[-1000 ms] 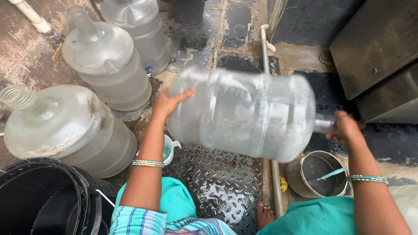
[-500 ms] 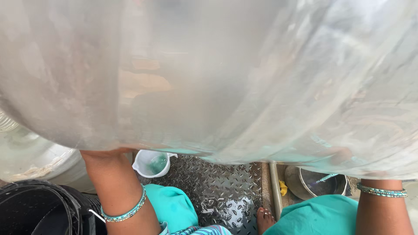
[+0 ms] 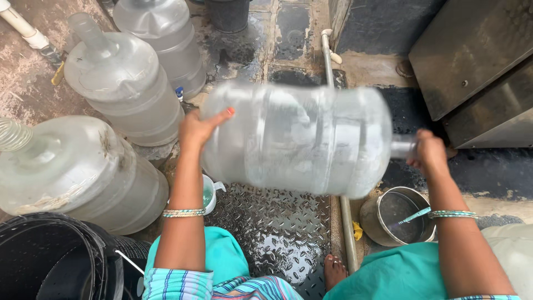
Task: The person scrubs the exterior of a large plastic water dispenser with a yellow sponge, rotating it to clean multiple sides. The person then lifts and tilts the dispenser to inspect the interior and exterior surfaces.
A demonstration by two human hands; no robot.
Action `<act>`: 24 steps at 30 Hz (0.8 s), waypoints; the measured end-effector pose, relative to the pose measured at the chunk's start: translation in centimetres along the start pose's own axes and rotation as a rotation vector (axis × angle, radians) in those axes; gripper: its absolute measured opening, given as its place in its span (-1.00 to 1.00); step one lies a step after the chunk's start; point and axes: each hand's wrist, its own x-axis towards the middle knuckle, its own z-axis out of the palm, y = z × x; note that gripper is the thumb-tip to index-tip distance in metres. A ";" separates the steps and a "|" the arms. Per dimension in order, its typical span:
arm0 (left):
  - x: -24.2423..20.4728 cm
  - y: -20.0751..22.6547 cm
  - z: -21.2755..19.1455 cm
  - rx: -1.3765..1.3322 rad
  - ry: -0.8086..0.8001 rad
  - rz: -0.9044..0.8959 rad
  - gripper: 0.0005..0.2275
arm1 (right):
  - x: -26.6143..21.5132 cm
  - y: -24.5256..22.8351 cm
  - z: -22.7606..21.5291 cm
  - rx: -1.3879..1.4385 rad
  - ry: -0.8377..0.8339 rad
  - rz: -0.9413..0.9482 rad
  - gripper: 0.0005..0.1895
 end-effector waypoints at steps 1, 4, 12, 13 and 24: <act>0.1 1.2 -1.8 -0.242 0.012 0.186 -0.36 | -0.4 -1.2 -1.1 0.176 -0.017 -0.229 -0.57; -1.9 3.8 -7.2 -0.804 -0.048 0.848 -0.26 | -2.7 -4.7 -4.0 0.647 -0.112 -0.877 -0.58; -2.9 2.9 -9.6 -0.718 0.069 1.041 -0.07 | -5.2 -6.5 -4.5 0.236 0.094 -1.142 -0.54; -2.1 2.3 -8.7 -0.692 0.076 1.002 -0.04 | -4.1 -6.3 -4.1 0.220 0.092 -1.091 -0.53; 0.3 -1.5 0.9 0.108 -0.078 -0.159 -0.11 | 0.2 0.9 2.2 -0.076 -0.076 0.021 -0.49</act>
